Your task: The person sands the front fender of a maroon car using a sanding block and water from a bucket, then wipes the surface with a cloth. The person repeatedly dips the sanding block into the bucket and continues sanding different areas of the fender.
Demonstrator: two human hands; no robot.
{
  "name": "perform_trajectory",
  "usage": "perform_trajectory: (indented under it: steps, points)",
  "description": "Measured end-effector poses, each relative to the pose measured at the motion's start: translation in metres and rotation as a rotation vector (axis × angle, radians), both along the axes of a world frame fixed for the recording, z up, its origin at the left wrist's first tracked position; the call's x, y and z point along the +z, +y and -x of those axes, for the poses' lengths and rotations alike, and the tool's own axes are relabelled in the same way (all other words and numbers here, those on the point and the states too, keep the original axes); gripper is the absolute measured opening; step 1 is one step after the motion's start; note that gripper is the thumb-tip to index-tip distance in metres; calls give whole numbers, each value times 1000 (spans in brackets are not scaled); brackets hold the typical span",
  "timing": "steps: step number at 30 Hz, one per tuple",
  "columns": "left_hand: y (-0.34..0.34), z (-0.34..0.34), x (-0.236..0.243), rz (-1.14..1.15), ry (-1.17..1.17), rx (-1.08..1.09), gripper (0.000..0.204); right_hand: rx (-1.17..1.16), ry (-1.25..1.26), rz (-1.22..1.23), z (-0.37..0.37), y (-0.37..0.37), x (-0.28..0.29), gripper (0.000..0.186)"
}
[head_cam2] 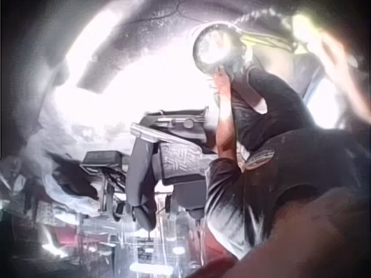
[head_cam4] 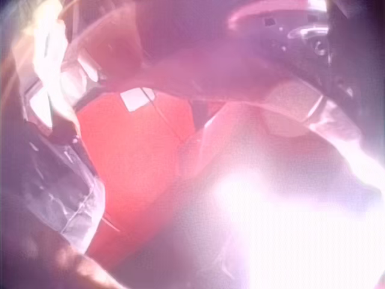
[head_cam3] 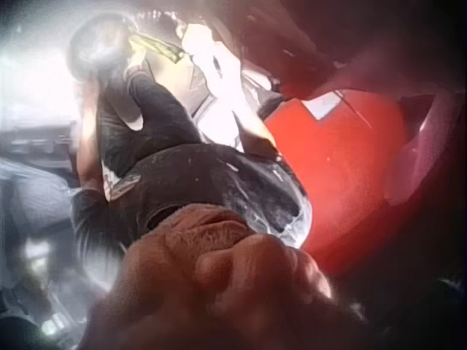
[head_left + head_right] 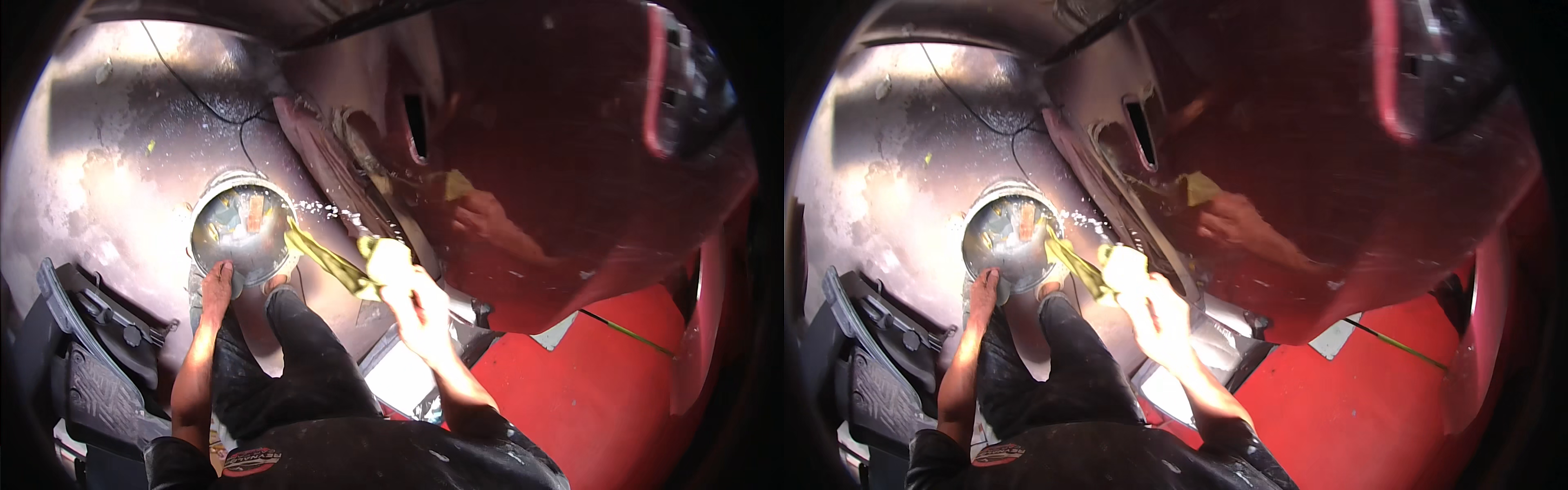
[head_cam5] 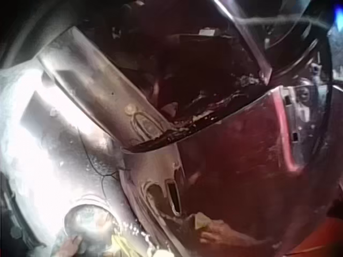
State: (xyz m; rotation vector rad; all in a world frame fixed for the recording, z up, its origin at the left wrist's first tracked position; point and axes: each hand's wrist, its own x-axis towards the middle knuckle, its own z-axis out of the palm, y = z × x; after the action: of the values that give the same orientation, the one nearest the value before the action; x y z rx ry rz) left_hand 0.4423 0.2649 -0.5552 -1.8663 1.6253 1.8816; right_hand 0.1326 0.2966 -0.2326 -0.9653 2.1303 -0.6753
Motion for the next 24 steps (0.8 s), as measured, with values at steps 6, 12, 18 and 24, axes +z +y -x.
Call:
perform_trajectory:
  steps: [6,12,18,24]
  points:
    - [-32,10,53,106,8,-35,42,-367,683,402,40,-40,207,14]
    - [-68,15,129,64,32,-50,44,-93,1665,81,102,-96,130,100]
    - [-60,-35,153,15,-23,55,35,16,1718,312,116,-236,163,94]
    - [-73,-55,157,-41,47,177,31,8,1623,473,92,-282,199,95]
